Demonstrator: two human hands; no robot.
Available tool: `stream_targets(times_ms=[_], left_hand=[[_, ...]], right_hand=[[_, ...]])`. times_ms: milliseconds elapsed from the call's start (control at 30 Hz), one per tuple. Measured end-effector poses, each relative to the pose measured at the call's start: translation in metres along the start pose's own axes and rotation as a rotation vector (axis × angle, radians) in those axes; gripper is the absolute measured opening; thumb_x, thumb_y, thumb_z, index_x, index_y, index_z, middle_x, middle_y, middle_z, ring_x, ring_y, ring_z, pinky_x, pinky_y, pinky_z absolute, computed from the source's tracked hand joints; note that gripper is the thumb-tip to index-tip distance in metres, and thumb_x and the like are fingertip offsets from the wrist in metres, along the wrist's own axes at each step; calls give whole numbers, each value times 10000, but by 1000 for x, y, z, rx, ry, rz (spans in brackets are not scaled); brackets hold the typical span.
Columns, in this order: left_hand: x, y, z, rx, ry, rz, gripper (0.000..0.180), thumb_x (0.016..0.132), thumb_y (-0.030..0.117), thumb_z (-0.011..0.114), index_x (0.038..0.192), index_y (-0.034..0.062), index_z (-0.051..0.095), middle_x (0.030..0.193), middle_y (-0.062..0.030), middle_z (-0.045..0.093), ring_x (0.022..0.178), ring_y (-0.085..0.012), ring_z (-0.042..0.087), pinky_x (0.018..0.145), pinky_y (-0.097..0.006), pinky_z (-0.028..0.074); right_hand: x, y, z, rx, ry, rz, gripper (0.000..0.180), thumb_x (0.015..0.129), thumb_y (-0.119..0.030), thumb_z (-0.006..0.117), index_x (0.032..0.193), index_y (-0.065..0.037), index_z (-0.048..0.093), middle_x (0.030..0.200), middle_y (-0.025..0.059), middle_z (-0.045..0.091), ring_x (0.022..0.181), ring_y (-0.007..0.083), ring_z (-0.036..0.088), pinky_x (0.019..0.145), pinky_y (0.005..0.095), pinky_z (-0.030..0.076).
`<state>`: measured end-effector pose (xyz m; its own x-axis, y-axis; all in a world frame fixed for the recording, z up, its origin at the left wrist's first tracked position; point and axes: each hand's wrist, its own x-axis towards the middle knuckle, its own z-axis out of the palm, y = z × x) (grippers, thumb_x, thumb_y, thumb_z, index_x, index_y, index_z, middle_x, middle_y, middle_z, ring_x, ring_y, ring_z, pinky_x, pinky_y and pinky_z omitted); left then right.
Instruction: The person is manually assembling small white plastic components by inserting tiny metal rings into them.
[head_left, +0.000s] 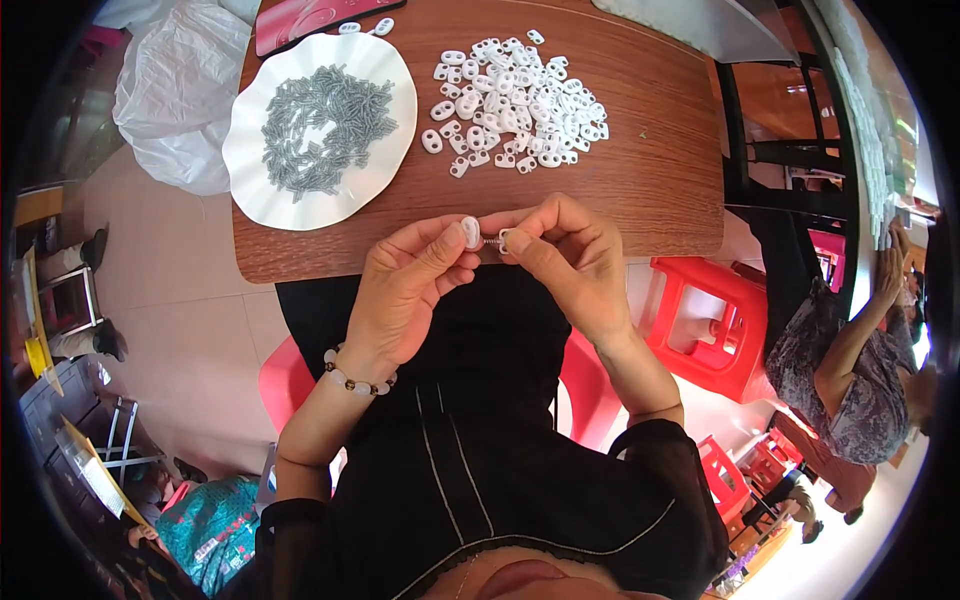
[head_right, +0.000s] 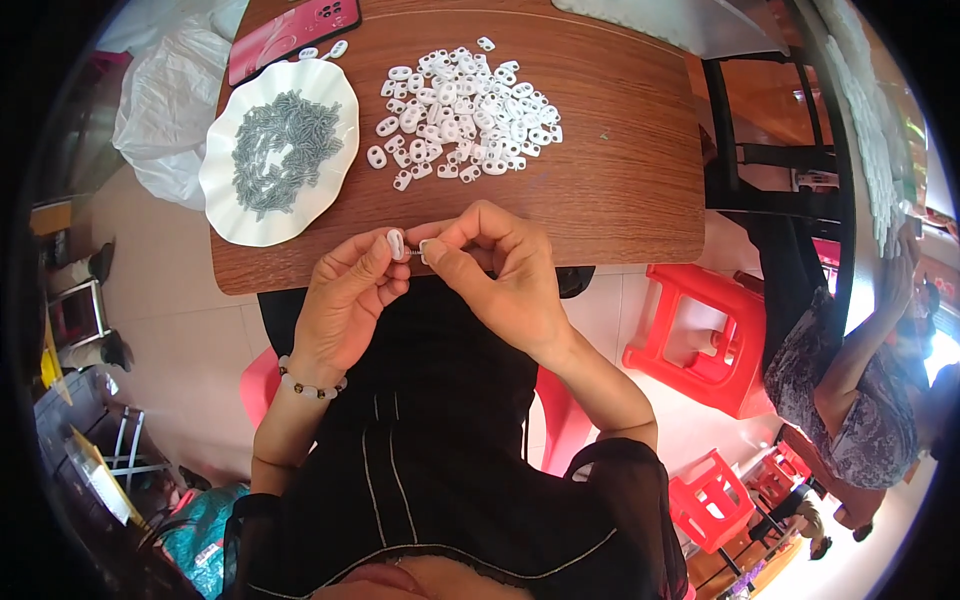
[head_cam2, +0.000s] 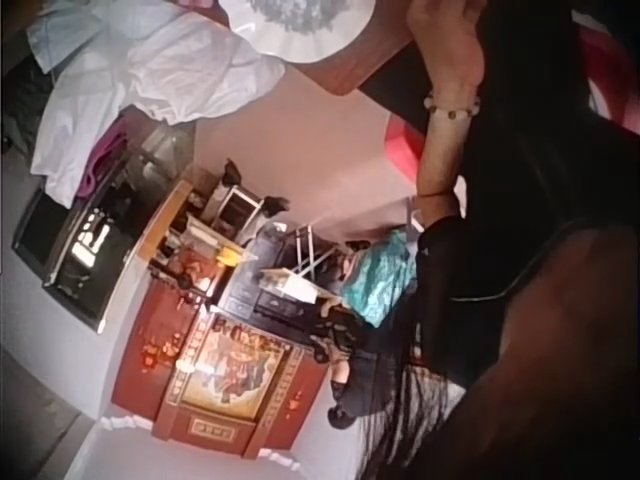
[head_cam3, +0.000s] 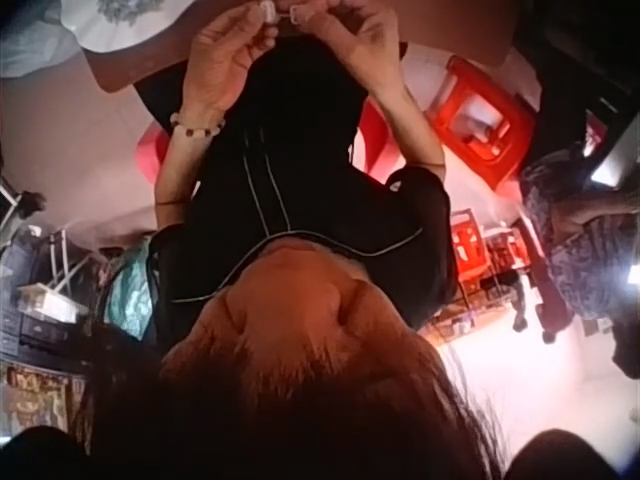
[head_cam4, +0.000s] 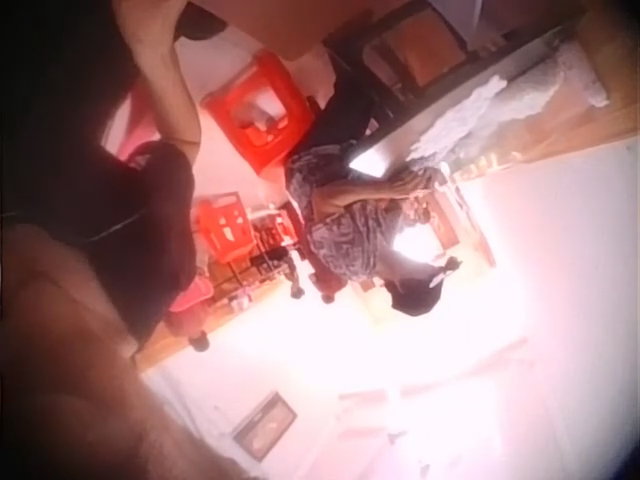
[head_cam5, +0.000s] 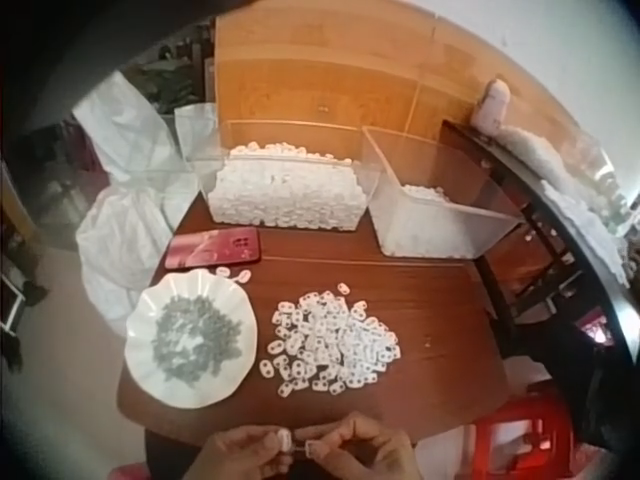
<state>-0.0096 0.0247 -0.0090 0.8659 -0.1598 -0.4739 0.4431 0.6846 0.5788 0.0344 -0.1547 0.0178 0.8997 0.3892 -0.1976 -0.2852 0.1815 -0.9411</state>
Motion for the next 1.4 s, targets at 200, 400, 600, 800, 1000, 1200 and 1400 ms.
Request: stream_targets(times_ms=[200, 400, 600, 800, 1000, 1200, 1400], left_hand=[[0, -1, 2, 41, 0, 13, 245, 917, 192, 642, 1094, 23, 653, 960, -33, 672, 811, -90, 609, 752, -233, 508], [0, -2, 1, 40, -9, 26, 247, 905, 196, 662, 1087, 27, 665, 969, -37, 684, 811, -87, 613, 757, -240, 512], [0, -3, 2, 32, -5, 27, 231, 905, 177, 661, 1082, 28, 665, 969, -38, 684, 811, -88, 616, 747, -237, 513], [0, -4, 2, 30, -6, 38, 235, 905, 171, 661, 1088, 22, 658, 969, -43, 684, 810, -92, 620, 742, -239, 515], [0, -4, 2, 34, -17, 26, 225, 933, 170, 616, 1101, 22, 641, 964, -39, 669, 810, -97, 613, 746, -240, 510], [0, -3, 3, 39, -14, 16, 221, 936, 172, 611, 1096, 23, 642, 959, -40, 668, 810, -92, 607, 747, -238, 509], [1, -4, 1, 31, -16, 25, 233, 926, 175, 628, 1098, 20, 646, 971, -48, 675, 809, -94, 608, 746, -240, 510]], right_hand=[[-1, 3, -2, 9, -4, 23, 48, 901, -2, 602, 870, 24, 578, 1004, 139, 677, 854, 92, 623, 764, 228, 520], [-1, 3, 0, 20, 8, 13, 53, 900, -7, 609, 868, 22, 579, 996, 131, 677, 831, 77, 615, 751, 212, 510], [-1, 3, -1, -58, -4, 6, 58, 915, -21, 587, 873, 19, 584, 1028, 166, 673, 861, 118, 610, 806, 275, 516], [-1, 3, 1, -64, 3, -4, 52, 913, -13, 585, 873, 21, 583, 1029, 162, 673, 848, 108, 605, 808, 269, 513], [-3, 2, 0, -20, 7, -6, 66, 917, -28, 583, 877, 24, 581, 1033, 169, 672, 850, 108, 607, 807, 266, 512], [-2, 1, 1, -28, 22, 18, 72, 919, -37, 583, 876, 20, 585, 1024, 169, 672, 840, 102, 606, 802, 260, 510], [-2, 3, 1, -33, 29, 11, 65, 915, -32, 589, 876, 20, 586, 1009, 159, 676, 822, 96, 599, 785, 252, 508]])
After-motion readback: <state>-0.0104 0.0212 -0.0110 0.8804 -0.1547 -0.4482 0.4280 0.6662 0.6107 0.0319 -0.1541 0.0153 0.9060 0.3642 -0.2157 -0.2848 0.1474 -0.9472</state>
